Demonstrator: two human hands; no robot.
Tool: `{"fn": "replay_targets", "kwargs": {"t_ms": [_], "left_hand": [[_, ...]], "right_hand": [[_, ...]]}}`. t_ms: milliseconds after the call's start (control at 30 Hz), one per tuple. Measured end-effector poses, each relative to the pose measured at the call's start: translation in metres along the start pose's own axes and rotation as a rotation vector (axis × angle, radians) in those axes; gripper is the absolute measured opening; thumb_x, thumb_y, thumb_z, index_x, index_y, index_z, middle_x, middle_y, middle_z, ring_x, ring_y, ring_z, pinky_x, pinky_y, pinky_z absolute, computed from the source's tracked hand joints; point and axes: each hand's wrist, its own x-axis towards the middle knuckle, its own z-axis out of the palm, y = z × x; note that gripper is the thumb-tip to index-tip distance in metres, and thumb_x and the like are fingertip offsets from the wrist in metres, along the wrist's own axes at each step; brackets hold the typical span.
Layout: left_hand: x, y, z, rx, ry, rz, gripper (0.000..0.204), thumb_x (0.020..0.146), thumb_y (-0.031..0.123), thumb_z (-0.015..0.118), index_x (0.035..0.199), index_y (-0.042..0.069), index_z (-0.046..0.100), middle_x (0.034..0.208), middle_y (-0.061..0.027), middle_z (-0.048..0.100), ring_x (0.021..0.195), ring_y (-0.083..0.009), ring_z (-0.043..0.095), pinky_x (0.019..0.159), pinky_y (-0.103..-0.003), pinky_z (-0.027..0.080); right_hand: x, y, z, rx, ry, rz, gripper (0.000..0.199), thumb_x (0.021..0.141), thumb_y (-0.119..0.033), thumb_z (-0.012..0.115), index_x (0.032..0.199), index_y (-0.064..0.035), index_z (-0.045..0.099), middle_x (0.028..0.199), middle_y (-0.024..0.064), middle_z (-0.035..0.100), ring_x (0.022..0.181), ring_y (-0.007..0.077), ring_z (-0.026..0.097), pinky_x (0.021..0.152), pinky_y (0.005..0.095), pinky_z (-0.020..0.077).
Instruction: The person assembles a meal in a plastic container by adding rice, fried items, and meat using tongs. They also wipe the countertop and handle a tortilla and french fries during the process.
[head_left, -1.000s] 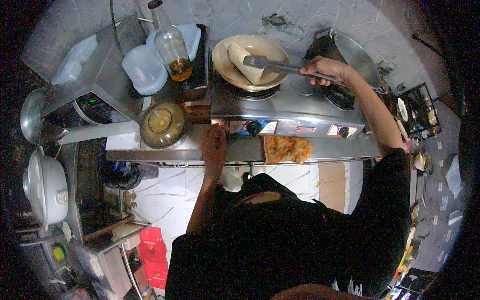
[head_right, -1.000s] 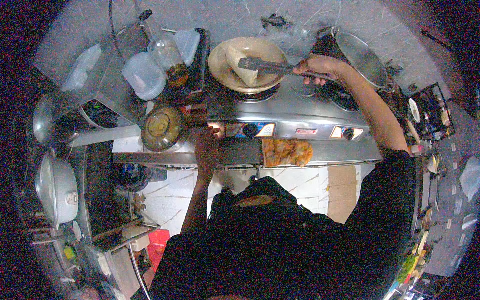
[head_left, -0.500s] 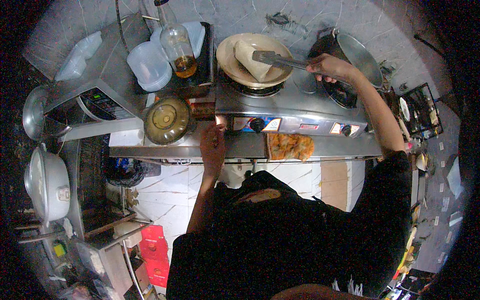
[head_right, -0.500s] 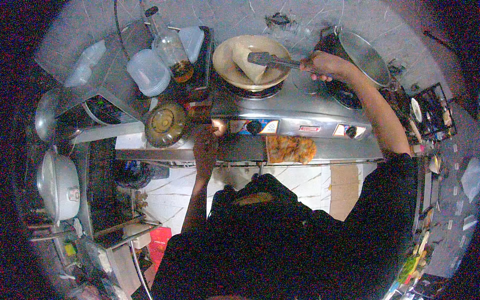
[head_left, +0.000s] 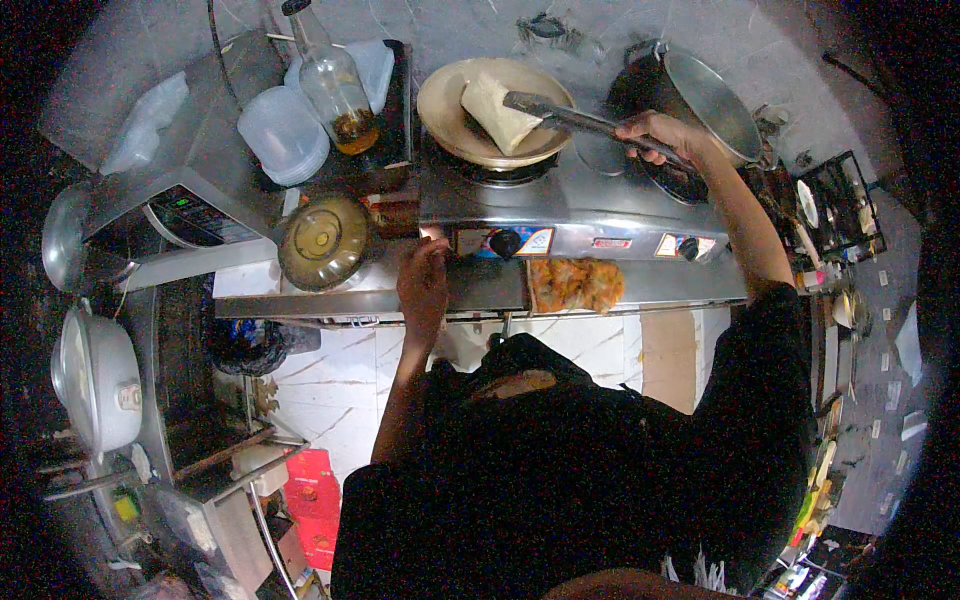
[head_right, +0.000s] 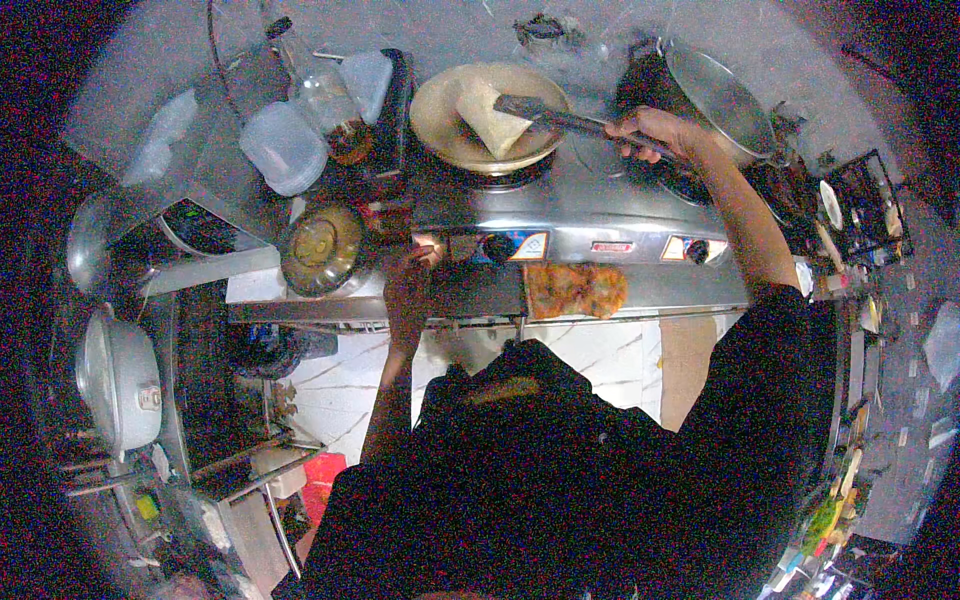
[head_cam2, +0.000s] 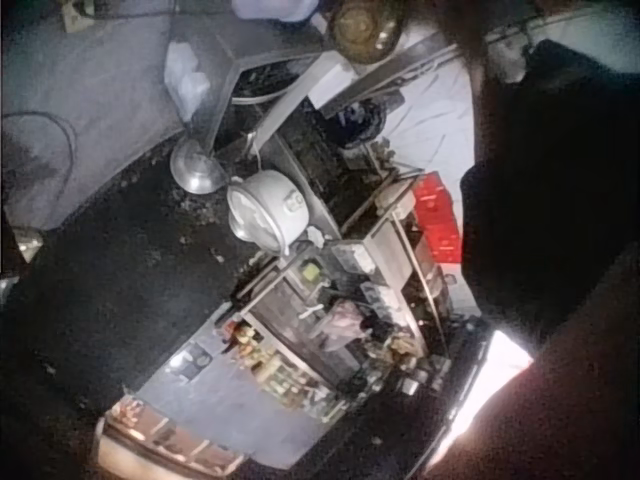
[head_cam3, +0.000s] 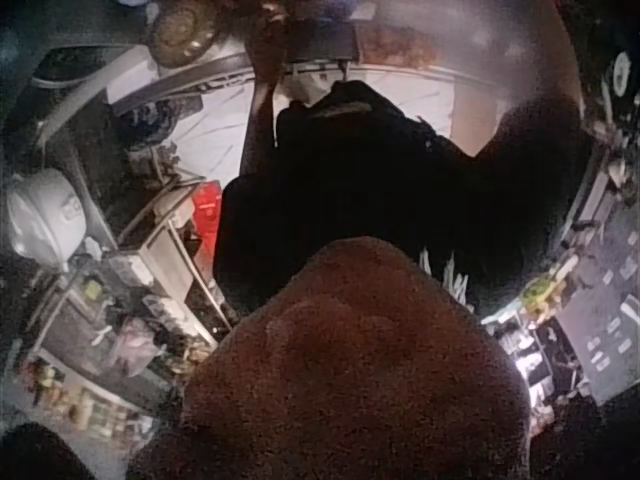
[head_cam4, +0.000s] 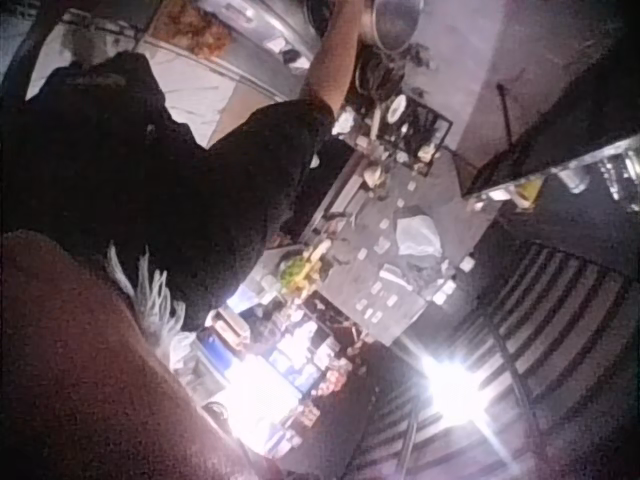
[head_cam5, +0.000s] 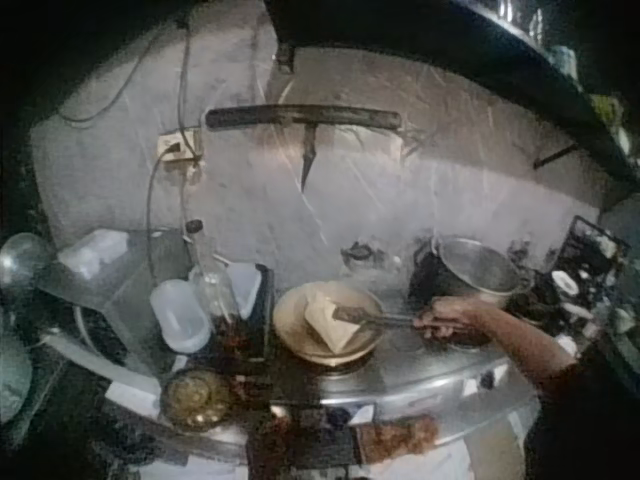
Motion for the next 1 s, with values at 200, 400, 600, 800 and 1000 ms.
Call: {"fn": "replay_targets", "kwargs": {"t_ms": [200, 400, 600, 800, 1000], "left_hand": [[-0.001, -0.006, 0.0, -0.039, -0.009, 0.001, 0.016, 0.093, 0.008, 0.06, 0.107, 0.009, 0.067, 0.107, -0.0119, 0.064, 0.102, -0.0277, 0.061, 0.084, -0.035, 0.05], [-0.005, 0.007, -0.001, -0.104, -0.057, -0.146, 0.018, 0.091, 0.005, 0.059, 0.107, 0.009, 0.067, 0.109, -0.0121, 0.064, 0.105, -0.029, 0.059, 0.09, -0.037, 0.048], [-0.005, 0.011, -0.005, -0.026, -0.057, 0.042, 0.02, 0.091, 0.005, 0.059, 0.109, 0.01, 0.066, 0.112, -0.0129, 0.062, 0.107, -0.0277, 0.059, 0.091, -0.037, 0.048], [-0.012, 0.007, -0.017, -0.268, -0.059, -0.157, 0.018, 0.093, 0.008, 0.06, 0.109, 0.011, 0.066, 0.11, -0.0114, 0.062, 0.108, -0.0232, 0.059, 0.086, -0.034, 0.051], [-0.013, -0.02, -0.018, -0.176, -0.179, -0.137, 0.018, 0.093, 0.01, 0.06, 0.11, 0.011, 0.066, 0.106, -0.0114, 0.064, 0.1, -0.023, 0.063, 0.083, -0.033, 0.053]], "right_hand": [[0.003, -0.003, -0.003, -0.033, 0.031, 0.031, 0.03, 0.091, -0.04, 0.061, 0.088, -0.0106, 0.06, 0.067, -0.0005, 0.057, 0.038, 0.0059, 0.04, 0.032, 0.0227, 0.0307], [0.001, -0.009, 0.002, -0.132, 0.11, 0.009, 0.03, 0.092, -0.038, 0.061, 0.084, -0.0092, 0.06, 0.064, -0.0003, 0.056, 0.038, 0.0061, 0.041, 0.03, 0.0235, 0.0314], [-0.002, -0.03, 0.025, -0.255, 0.235, -0.069, 0.032, 0.089, -0.04, 0.062, 0.086, -0.0081, 0.061, 0.062, -0.0001, 0.055, 0.038, 0.0066, 0.043, 0.031, 0.0232, 0.033], [-0.016, -0.051, 0.062, -0.39, 0.334, -0.064, 0.034, 0.088, -0.037, 0.062, 0.1, -0.0063, 0.065, 0.062, 0.0004, 0.052, 0.042, 0.0088, 0.044, 0.035, 0.0264, 0.0365], [-0.023, -0.055, 0.074, -0.944, 0.423, -0.287, 0.034, 0.089, -0.036, 0.058, 0.102, -0.0057, 0.068, 0.073, 0.0119, 0.062, 0.058, 0.0245, 0.06, 0.05, 0.0381, 0.0474]]}}
